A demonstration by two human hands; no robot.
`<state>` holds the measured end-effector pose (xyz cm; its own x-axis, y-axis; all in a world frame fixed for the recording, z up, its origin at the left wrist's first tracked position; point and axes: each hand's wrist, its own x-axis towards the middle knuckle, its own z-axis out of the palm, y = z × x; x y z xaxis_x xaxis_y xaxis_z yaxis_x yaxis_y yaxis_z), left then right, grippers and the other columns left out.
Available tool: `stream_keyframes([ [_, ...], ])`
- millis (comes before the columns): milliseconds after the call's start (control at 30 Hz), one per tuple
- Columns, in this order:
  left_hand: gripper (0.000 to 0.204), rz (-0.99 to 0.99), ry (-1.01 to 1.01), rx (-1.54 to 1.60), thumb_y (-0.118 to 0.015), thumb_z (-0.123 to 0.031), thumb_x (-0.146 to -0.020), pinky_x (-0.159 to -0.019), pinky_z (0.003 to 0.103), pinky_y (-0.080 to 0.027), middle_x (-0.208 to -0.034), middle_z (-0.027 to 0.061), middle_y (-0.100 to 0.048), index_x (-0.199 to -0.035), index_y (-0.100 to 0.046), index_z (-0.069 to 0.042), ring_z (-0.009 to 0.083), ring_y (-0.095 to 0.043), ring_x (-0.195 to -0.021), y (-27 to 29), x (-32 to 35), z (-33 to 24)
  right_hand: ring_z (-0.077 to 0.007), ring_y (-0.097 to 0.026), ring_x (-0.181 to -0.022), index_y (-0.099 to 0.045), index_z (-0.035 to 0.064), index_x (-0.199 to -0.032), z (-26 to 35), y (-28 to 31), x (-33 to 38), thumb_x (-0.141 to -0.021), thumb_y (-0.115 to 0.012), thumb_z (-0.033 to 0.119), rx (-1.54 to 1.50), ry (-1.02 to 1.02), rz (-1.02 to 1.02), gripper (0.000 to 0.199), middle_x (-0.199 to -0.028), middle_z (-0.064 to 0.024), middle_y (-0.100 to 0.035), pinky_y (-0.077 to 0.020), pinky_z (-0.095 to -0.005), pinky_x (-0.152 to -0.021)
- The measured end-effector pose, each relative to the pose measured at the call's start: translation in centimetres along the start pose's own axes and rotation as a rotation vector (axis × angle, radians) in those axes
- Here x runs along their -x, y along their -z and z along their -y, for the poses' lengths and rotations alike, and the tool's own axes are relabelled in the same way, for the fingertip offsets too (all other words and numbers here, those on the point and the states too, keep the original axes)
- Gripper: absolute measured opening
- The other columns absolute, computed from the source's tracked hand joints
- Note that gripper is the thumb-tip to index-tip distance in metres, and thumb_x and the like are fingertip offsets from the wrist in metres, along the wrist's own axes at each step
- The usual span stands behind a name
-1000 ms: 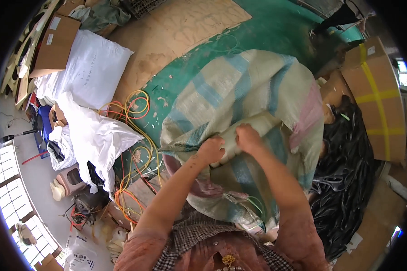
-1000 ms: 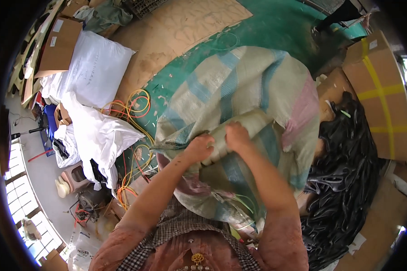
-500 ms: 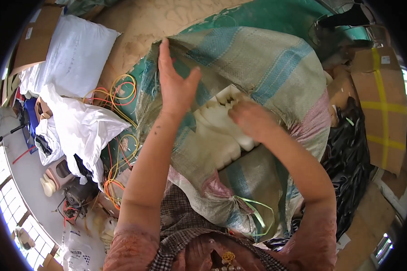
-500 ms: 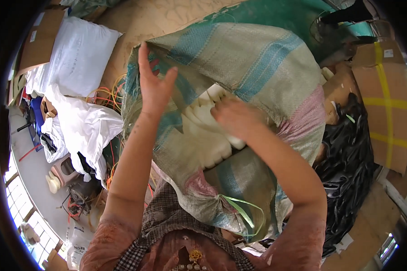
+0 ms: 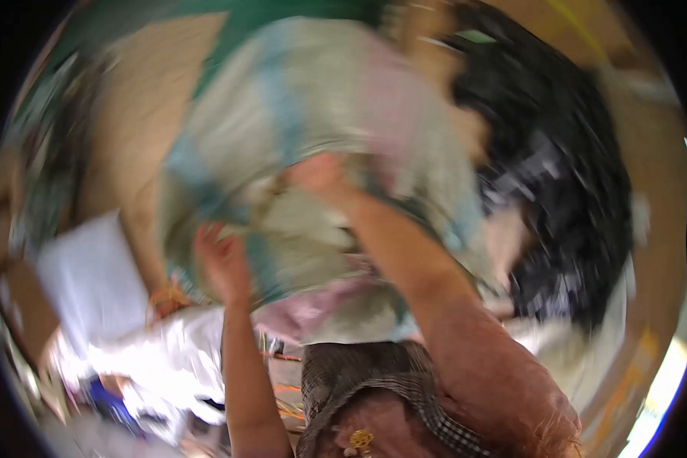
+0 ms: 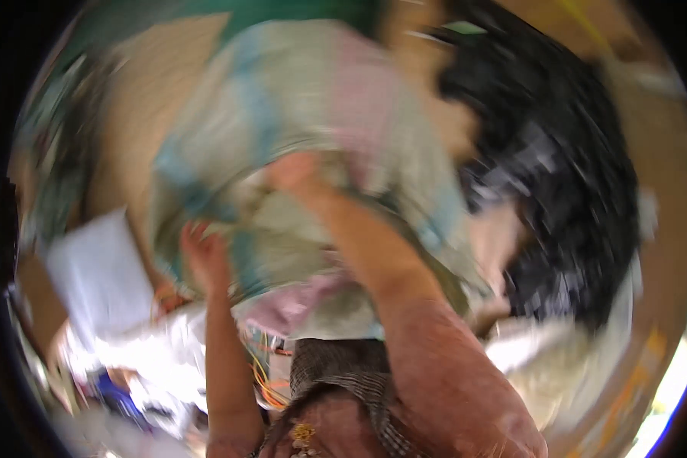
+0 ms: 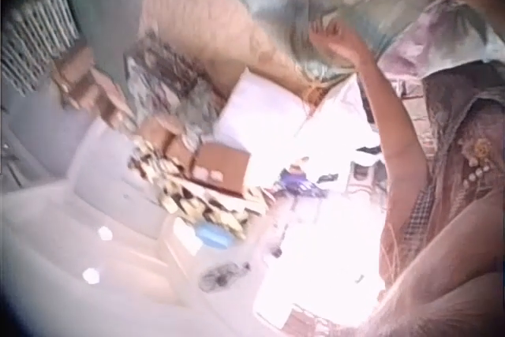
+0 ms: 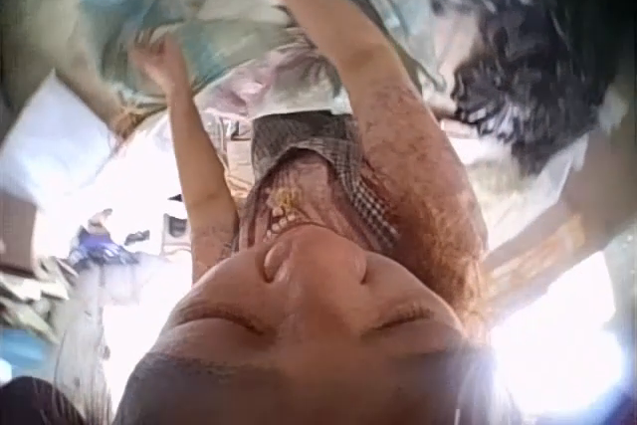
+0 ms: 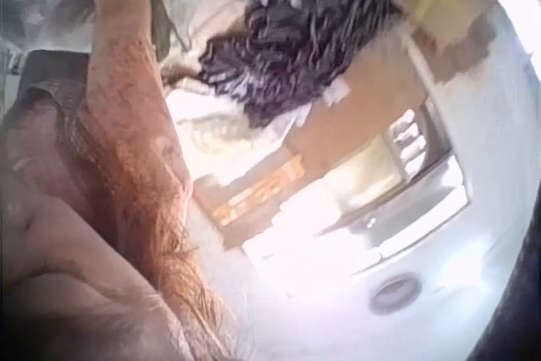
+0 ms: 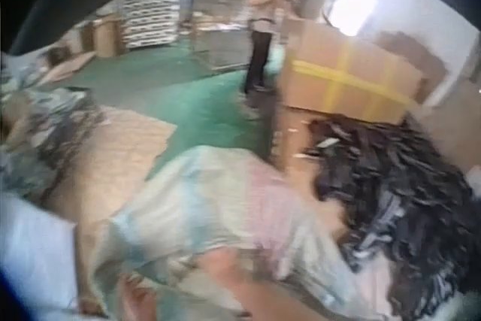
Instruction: Sort, organize, and pack white foam padding parts into bags and boxes at a factory workstation.
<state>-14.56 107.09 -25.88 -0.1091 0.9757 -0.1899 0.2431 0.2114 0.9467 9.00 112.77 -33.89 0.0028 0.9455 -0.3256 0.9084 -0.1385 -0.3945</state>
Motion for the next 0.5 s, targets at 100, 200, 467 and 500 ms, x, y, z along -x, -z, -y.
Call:
stream_keyframes([
  [100, 0.035, 0.08, -0.13, -0.307, -0.06, -0.005, -0.08, -0.076, 0.029, -0.046, -0.107, 0.011, -0.058, -0.113, -0.051, -0.001, 0.0176, -0.055, -0.086, 5.2, -0.6, 2.6, -0.0349, -0.063, -0.083, -0.056, 0.0024, -0.109, 8.2, 7.7, 11.8, -0.077, -0.058, 0.036, -0.187, -0.102, -0.092, 0.046, -0.088, -0.0171, -0.064, -0.0487, -0.0439, -0.074],
  [200, 0.035, 0.466, -0.18, -0.394, -0.061, -0.005, -0.078, -0.079, 0.033, -0.046, -0.101, 0.0112, -0.059, -0.112, -0.053, 0.001, 0.0211, -0.055, -0.085, 3.9, -2.2, 5.0, -0.0367, -0.059, -0.093, -0.05, -0.0024, -0.117, 4.6, 16.8, 27.2, -0.074, -0.063, 0.025, -0.555, -0.105, -0.168, 0.053, -0.105, -0.0211, -0.056, -0.0487, -0.041, -0.082],
  [467, 0.034, 0.706, 0.141, -0.724, -0.065, -0.009, -0.075, -0.077, 0.033, -0.045, -0.095, 0.0076, -0.059, -0.107, -0.057, -0.002, 0.02, -0.055, -0.084, 1.0, -2.6, 8.2, -0.0216, -0.063, -0.082, -0.056, 0.0079, -0.118, 1.9, 27.1, 67.6, -0.075, -0.058, 0.015, -0.57, -0.985, -0.011, 0.043, -0.094, -0.0113, -0.065, -0.05, -0.0342, -0.075],
  [500, 0.033, 0.69, 0.246, -0.765, -0.066, -0.01, -0.075, -0.074, 0.033, -0.045, -0.093, 0.0063, -0.058, -0.106, -0.058, -0.003, 0.0189, -0.055, -0.082, 0.6, -2.7, 8.0, -0.0224, -0.063, -0.078, -0.06, 0.0065, -0.111, 1.9, 26.9, 71.0, -0.074, -0.057, 0.018, -0.632, -1.118, 0.063, 0.04, -0.089, -0.0114, -0.066, -0.0506, -0.0338, -0.073],
])
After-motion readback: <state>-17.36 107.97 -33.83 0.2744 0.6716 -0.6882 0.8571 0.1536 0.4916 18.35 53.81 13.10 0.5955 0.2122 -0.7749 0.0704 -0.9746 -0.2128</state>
